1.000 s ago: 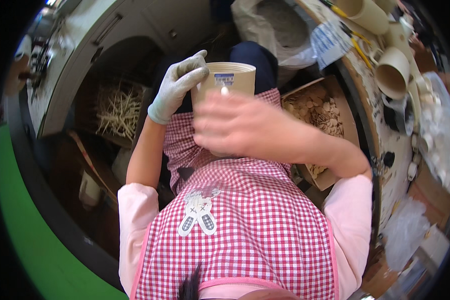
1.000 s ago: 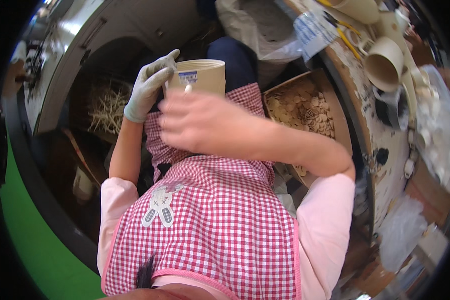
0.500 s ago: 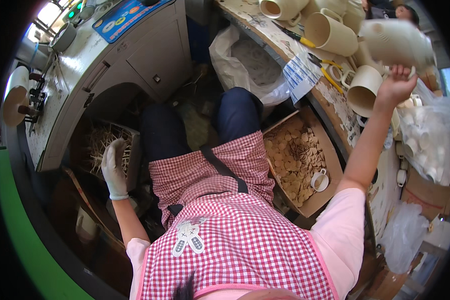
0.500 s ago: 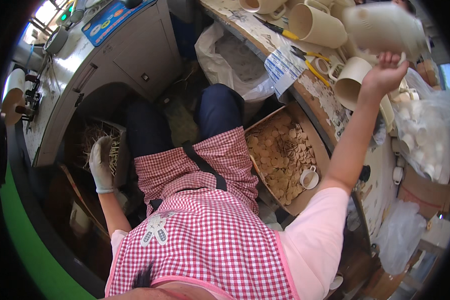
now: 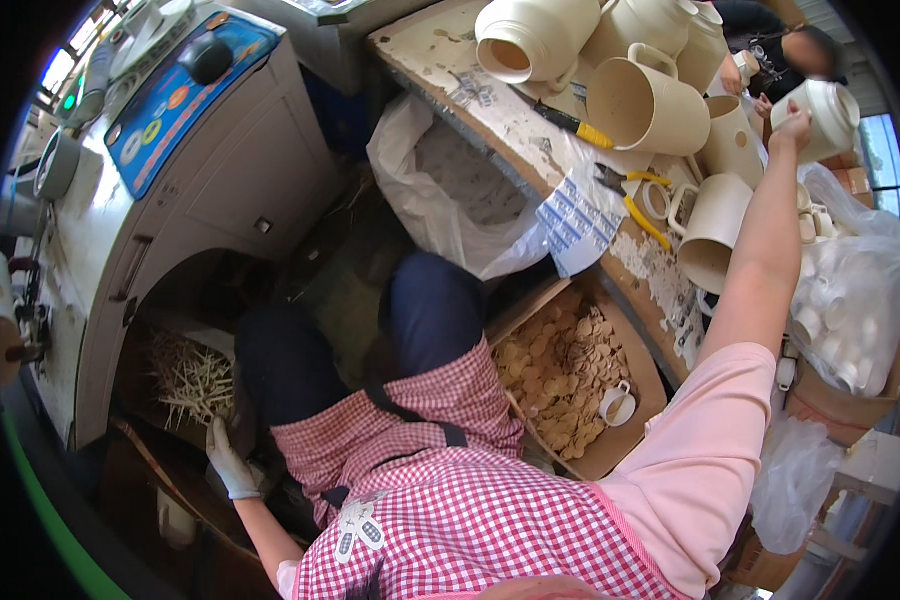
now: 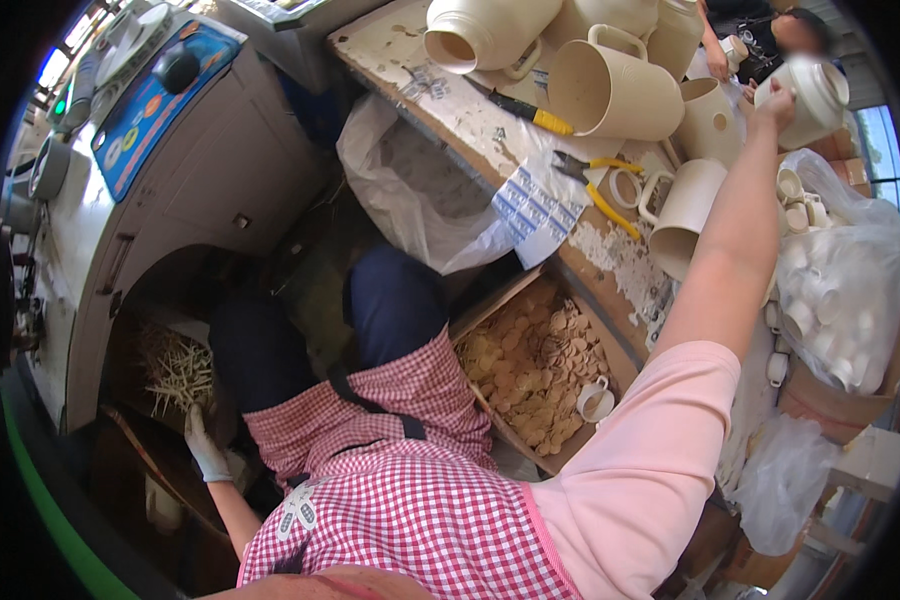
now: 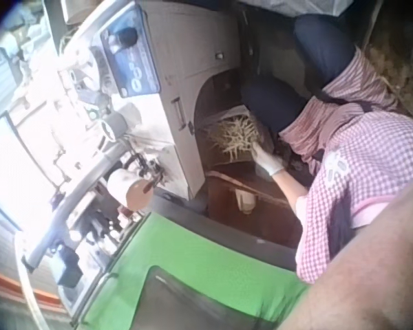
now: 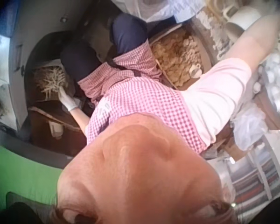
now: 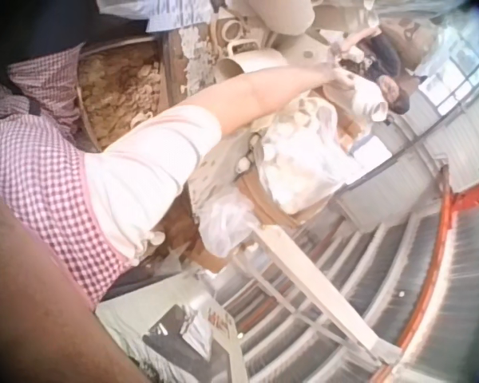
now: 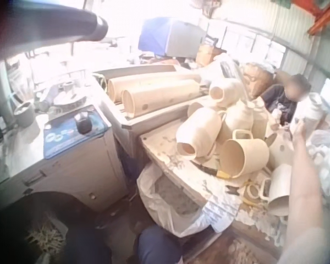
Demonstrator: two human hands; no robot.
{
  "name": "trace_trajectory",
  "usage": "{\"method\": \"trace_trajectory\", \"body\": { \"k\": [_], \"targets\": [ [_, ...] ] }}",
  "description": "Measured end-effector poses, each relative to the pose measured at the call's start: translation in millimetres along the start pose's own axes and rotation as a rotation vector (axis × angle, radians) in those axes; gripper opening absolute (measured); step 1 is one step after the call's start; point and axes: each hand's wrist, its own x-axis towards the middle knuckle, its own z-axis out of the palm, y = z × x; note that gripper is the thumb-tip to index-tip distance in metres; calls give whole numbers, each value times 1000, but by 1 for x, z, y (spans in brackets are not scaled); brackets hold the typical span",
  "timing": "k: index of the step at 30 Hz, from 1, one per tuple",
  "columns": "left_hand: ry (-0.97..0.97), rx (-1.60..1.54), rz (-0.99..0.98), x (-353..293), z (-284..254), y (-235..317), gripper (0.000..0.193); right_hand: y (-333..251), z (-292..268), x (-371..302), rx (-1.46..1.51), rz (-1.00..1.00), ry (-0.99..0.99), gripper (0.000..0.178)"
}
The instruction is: The person repeatedly picks up beige ceramic pitchers, uses a small tool to scrape or smooth the interior and rim, and places them on a nearby surface. The person also handles small wooden sticks and occasionally wipes the pitcher surfaces by hand.
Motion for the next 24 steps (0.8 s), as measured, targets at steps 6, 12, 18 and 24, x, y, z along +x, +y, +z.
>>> {"method": "trace_trajectory", "body": {
  "k": [6, 12, 18, 24],
  "targets": [
    [-9, 313, 14, 24, 30, -4, 54, 79, -53, 53, -82, -18, -277, 48],
    [142, 367, 66, 27, 27, -12, 44, 80, 3, 31, -487, -62, -335, 43],
    [606, 211, -85, 28, -21, -42, 33, 50, 24, -9, -689, -250, -263, 38],
    [1071, 232, 234, -2, -174, -71, 41, -31, 20, -107, -640, -648, -217, 34]
  ]
}}
